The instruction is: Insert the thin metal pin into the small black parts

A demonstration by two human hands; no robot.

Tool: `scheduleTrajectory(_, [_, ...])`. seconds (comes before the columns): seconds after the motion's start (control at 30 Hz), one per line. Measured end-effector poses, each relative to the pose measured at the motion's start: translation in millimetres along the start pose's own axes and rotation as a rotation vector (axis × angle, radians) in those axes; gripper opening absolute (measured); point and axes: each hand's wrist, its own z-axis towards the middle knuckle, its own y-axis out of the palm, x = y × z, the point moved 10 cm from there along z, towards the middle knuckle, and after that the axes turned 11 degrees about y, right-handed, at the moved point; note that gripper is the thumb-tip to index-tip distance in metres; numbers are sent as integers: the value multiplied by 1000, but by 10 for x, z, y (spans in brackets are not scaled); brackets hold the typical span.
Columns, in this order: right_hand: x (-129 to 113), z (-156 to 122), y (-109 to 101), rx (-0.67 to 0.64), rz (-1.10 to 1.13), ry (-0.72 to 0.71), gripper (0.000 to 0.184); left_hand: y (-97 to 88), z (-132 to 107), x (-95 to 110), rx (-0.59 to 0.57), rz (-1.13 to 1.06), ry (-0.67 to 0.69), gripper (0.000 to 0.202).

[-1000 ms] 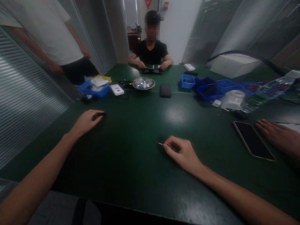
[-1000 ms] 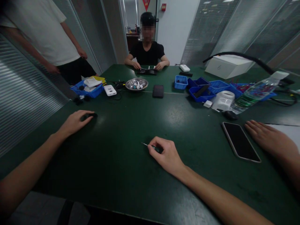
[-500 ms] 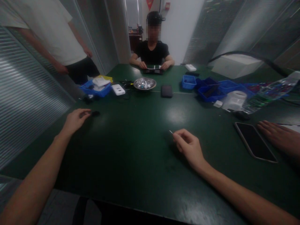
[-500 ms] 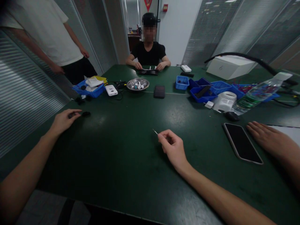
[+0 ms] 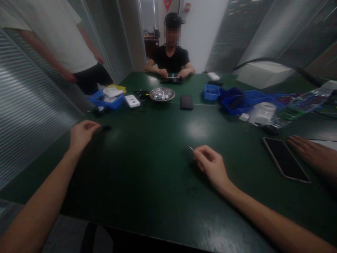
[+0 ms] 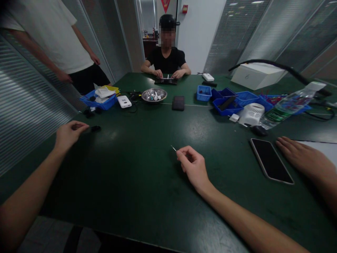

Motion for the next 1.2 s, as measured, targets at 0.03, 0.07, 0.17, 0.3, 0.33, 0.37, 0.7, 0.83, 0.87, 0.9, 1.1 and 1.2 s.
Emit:
scheduleTrajectory(0.03, [-1, -1, 3, -2, 0, -2, 30, 13, -7, 13, 13, -52, -24, 32])
scheduleTrajectory(0.07, [-4, -3, 4, -3, 3, -4, 30, 32, -8, 27, 21, -103, -39, 34])
scheduleTrajectory(0.17, [-18, -11, 8, -6, 10, -4, 30, 85, 7, 52, 38, -221, -46, 42])
scheduleTrajectory(0.3, [-30, -23, 17, -13, 1, -6, 30, 137, 12, 50, 7, -166, -33, 46])
scheduleTrajectory(0.33, [-28, -24, 19, -15, 1, -7, 30, 150, 6, 47, -9, -129, -35, 47])
scheduleTrajectory(0.37, [-26, -25, 20, -17, 3, -8, 29, 159, 0, 48, -18, -99, -38, 47])
scheduleTrajectory(0.7, [12, -13, 29, -28, 8, 9, 30, 279, -1, 142, -48, -64, -23, 49])
scheduleTrajectory(0.83, [26, -6, 32, -23, 1, 11, 31, 221, -13, 94, 3, -79, -61, 46])
scheduleTrajectory(0.87, [23, -8, 34, -23, -2, 12, 31, 212, -18, 87, 1, -75, -67, 46])
scheduleTrajectory(0.9, [20, -10, 34, -23, -4, 13, 31, 206, -24, 79, -5, -67, -76, 46])
scheduleTrajectory(1.1, [12, -19, 43, -32, -5, 14, 30, 189, -59, 55, -35, -57, -121, 45])
scheduleTrajectory(1.2, [10, -20, 48, -40, -6, 9, 30, 187, -72, 52, -38, -72, -139, 44])
